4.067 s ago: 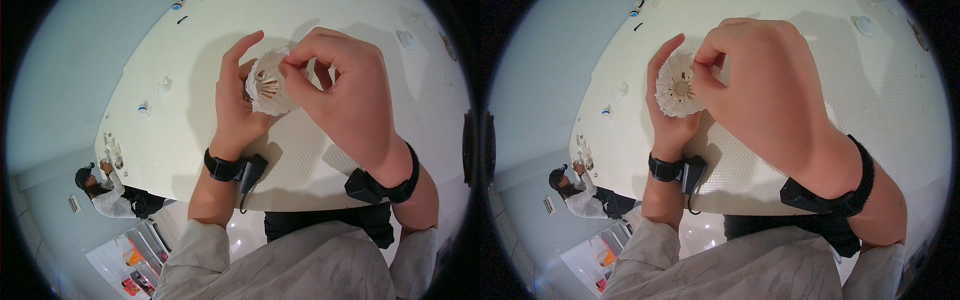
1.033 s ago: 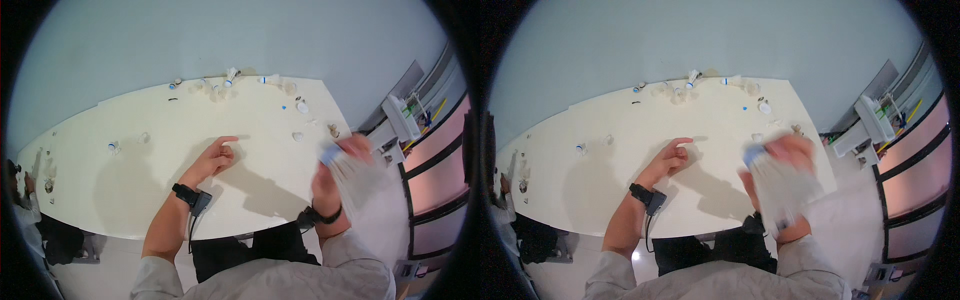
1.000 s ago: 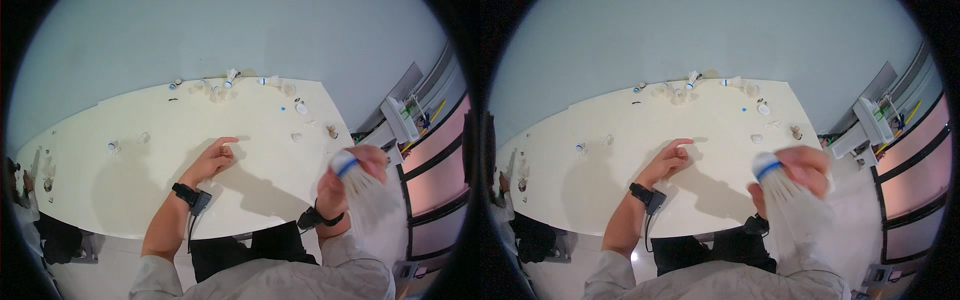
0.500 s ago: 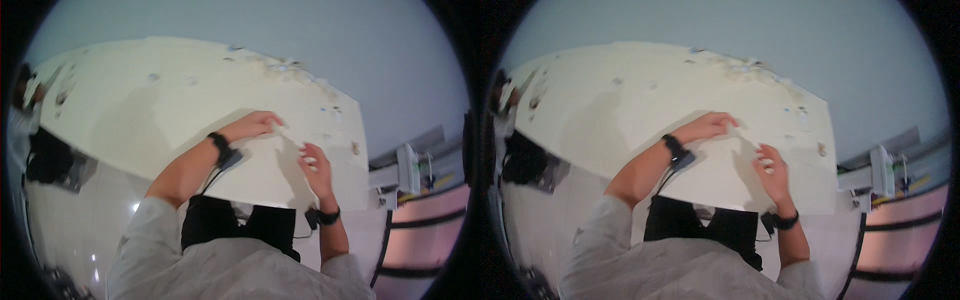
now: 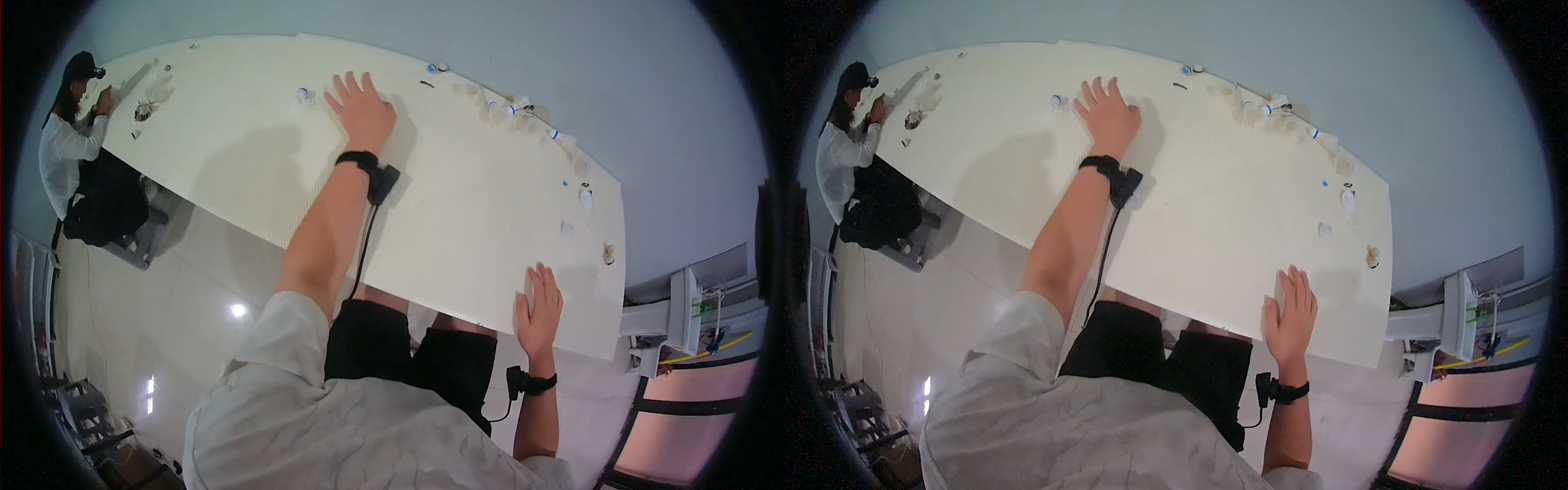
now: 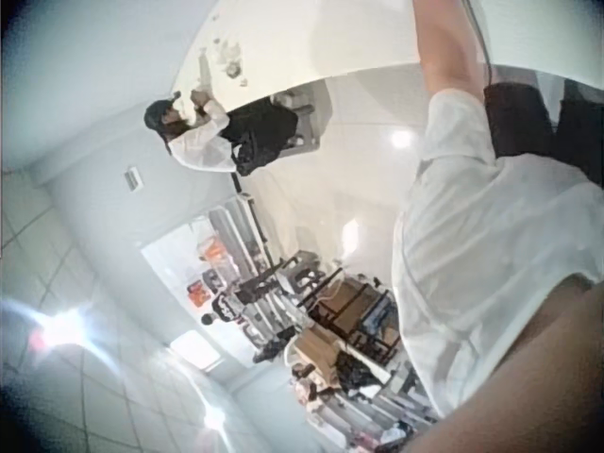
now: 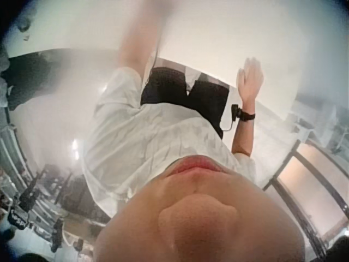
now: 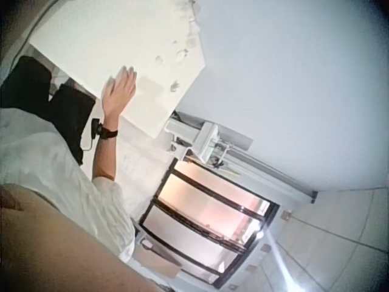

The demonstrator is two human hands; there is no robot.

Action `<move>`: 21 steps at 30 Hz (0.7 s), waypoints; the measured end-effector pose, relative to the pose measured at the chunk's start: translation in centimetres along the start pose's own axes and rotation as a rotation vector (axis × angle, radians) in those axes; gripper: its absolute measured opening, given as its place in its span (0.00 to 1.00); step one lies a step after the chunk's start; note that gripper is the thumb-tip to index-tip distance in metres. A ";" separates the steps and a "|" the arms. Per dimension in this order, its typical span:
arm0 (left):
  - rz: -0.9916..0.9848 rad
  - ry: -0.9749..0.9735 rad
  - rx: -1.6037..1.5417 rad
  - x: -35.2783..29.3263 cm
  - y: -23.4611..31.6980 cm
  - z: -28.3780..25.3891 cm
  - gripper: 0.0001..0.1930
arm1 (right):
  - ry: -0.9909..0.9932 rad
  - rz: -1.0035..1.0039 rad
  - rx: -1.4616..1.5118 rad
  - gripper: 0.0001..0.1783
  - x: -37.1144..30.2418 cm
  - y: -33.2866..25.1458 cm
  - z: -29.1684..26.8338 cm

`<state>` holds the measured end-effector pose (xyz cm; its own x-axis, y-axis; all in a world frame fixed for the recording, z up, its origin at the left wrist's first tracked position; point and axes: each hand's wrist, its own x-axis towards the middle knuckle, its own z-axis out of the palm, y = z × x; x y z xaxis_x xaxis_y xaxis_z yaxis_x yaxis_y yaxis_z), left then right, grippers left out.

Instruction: The recorder is assembling and inspecting shuttlecocks at a table.

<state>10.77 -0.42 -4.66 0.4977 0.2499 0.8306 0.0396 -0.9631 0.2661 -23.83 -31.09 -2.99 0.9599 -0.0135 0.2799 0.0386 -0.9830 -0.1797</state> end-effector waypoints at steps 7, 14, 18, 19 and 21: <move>-0.032 -0.383 -0.391 -0.5 -3.0 3.1 0.23 | 0.060 0.012 0.056 0.25 -0.1 -0.3 0.5; -0.060 -0.534 -0.521 1.3 -1.8 1.2 0.29 | 0.082 0.040 0.062 0.24 -0.5 -0.1 0.2; -0.090 -0.171 -0.449 1.0 -5.9 5.7 0.34 | 0.086 0.028 0.080 0.24 0.0 -0.5 0.7; -0.086 -0.174 -0.454 1.2 -6.1 6.2 0.34 | 0.091 0.030 0.091 0.23 -0.1 -0.4 0.5; -0.170 -0.304 -0.480 1.5 -6.7 6.3 0.33 | 0.094 0.042 0.107 0.23 -0.2 -0.4 0.3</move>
<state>16.73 5.79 -8.34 0.7475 0.2885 0.5983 -0.2209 -0.7415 0.6336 -23.97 -30.60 -3.30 0.9312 -0.0764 0.3563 0.0329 -0.9562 -0.2909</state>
